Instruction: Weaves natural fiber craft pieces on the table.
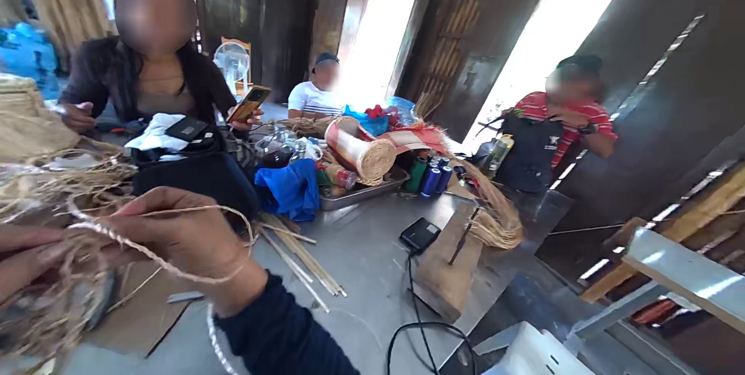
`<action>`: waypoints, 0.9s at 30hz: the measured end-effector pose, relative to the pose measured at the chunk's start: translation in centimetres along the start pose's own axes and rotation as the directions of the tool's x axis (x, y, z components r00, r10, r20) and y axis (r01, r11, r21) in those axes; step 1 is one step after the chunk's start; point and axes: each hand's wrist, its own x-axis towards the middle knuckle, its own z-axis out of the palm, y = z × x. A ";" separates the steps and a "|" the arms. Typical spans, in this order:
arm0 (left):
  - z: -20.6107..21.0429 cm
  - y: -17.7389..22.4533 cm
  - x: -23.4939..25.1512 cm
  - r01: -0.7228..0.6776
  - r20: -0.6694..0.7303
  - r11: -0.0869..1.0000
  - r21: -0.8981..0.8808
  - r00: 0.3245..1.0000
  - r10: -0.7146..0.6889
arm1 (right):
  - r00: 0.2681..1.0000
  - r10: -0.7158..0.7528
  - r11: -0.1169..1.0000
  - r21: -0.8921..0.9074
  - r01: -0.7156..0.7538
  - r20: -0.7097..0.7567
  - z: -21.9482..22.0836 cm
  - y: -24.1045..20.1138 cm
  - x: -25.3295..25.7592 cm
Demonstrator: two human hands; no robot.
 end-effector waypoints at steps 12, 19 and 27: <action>1.1 3.9 -0.5 -0.051 -0.229 0.968 0.247 0.967 0.109 | 0.995 0.030 0.998 -0.057 -0.025 0.096 0.0 -0.5 -0.8; 1.9 5.1 -0.2 0.030 -0.167 0.983 0.183 0.986 0.001 | 0.992 -0.122 0.979 -0.162 0.123 0.015 -0.2 0.6 -0.9; 1.7 5.4 -0.2 0.033 -0.161 0.990 0.138 0.987 -0.010 | 0.992 -0.070 0.997 -0.042 0.066 -0.105 0.3 1.0 -0.8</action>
